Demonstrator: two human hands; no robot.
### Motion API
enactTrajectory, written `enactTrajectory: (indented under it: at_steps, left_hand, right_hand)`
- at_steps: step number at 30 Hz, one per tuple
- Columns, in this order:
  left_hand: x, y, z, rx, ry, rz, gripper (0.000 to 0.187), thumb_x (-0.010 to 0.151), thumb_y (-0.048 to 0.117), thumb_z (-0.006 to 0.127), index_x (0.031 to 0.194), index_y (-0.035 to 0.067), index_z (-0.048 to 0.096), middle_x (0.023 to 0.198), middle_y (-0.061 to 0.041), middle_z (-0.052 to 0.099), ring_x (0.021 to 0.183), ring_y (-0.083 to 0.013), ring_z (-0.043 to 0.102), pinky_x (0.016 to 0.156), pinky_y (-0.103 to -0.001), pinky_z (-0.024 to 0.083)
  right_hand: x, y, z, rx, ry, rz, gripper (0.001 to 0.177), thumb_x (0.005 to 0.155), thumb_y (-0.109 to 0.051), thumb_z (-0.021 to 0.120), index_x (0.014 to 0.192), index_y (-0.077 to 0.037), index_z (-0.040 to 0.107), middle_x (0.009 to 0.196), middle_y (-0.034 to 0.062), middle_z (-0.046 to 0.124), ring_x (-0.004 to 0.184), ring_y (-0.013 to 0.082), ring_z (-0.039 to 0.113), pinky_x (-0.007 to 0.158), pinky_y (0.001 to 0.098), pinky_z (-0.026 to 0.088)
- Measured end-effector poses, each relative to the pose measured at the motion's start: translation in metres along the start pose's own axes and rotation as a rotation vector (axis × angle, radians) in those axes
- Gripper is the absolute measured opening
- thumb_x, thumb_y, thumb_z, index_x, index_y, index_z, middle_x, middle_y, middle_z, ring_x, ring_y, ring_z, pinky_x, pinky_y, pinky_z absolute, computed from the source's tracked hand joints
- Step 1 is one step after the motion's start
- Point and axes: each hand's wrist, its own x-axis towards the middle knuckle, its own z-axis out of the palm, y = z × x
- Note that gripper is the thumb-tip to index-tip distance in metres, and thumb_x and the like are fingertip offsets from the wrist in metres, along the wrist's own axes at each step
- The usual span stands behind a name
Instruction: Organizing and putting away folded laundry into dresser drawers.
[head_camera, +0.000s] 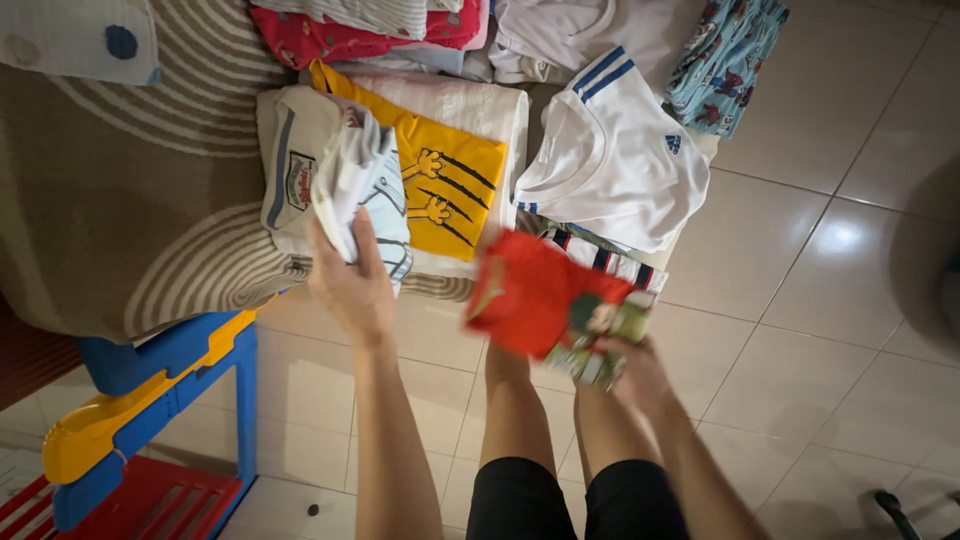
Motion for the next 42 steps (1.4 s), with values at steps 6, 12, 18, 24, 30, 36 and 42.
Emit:
enactTrajectory:
  at_steps: [6,12,18,24,30,36,42]
  left_hand:
    - [-0.012,-0.004,0.018,0.069,-0.037,0.013,0.029,0.109,0.025,0.065,0.126,0.002,0.063,0.103,-0.020,0.071,0.090,-0.0351,0.073,0.077,-0.043,0.057]
    - [-0.016,0.009,0.047,0.080,-0.058,0.146,0.043,0.103,0.028,0.068,0.134,0.000,0.057,0.125,-0.022,0.063,0.105,-0.0409,0.066,0.080,-0.046,0.055]
    - [-0.016,0.018,0.056,0.063,-0.103,0.104,0.037,0.097,0.032,0.075,0.120,0.006,0.060,0.125,-0.017,0.058,0.107,-0.0409,0.064,0.085,-0.047,0.053]
    - [-0.013,0.009,0.053,-0.037,-0.143,-0.110,0.024,0.109,0.025,0.062,0.120,0.003,0.064,0.130,-0.015,0.059,0.102,-0.0381,0.065,0.082,-0.045,0.053]
    - [-0.009,0.003,0.045,0.015,-0.164,-0.043,0.024,0.105,0.022,0.064,0.122,0.004,0.064,0.128,-0.013,0.059,0.097,-0.0362,0.066,0.077,-0.044,0.054]
    - [-0.009,0.000,0.039,0.069,-0.254,0.091,0.026,0.100,0.015,0.070,0.123,0.005,0.065,0.125,-0.011,0.058,0.100,-0.0353,0.067,0.075,-0.045,0.053]
    - [-0.010,0.007,0.054,0.006,-0.312,0.070,0.022,0.099,0.017,0.067,0.117,0.004,0.067,0.122,-0.013,0.057,0.098,-0.0357,0.067,0.074,-0.045,0.053]
  right_hand:
    - [0.040,-0.029,0.005,-0.800,0.707,-0.025,0.059,0.074,0.008,0.070,0.130,-0.006,0.058,0.119,0.0038,0.062,0.108,0.0187,0.062,0.093,0.0366,0.053]
    - [0.086,-0.058,0.147,-0.910,0.470,-0.538,0.040,0.091,-0.008,0.070,0.129,-0.003,0.063,0.111,0.0054,0.072,0.099,0.0172,0.069,0.082,0.0297,0.056]
    - [0.142,-0.040,0.217,-0.703,0.235,-0.313,0.044,0.090,-0.014,0.072,0.130,0.001,0.062,0.113,0.0103,0.073,0.099,0.0145,0.070,0.083,0.0283,0.056]
    - [0.158,-0.047,0.229,-0.358,0.275,-0.106,0.036,0.103,-0.019,0.063,0.133,0.000,0.059,0.108,0.0106,0.070,0.094,0.0171,0.069,0.084,0.0309,0.059]
    - [0.167,-0.058,0.234,-0.414,0.286,-0.125,0.019,0.101,-0.010,0.056,0.119,-0.004,0.059,0.101,0.0075,0.071,0.082,0.0155,0.069,0.073,0.0312,0.060]
    - [0.168,-0.063,0.243,-0.494,0.168,-0.225,0.013,0.104,-0.013,0.055,0.114,-0.005,0.058,0.094,0.0050,0.073,0.080,0.0126,0.066,0.069,0.0291,0.060]
    - [0.157,-0.074,0.247,-0.297,0.218,-0.045,0.025,0.103,-0.032,0.056,0.117,-0.011,0.060,0.085,-0.0005,0.064,0.075,0.0128,0.065,0.065,0.0294,0.055]
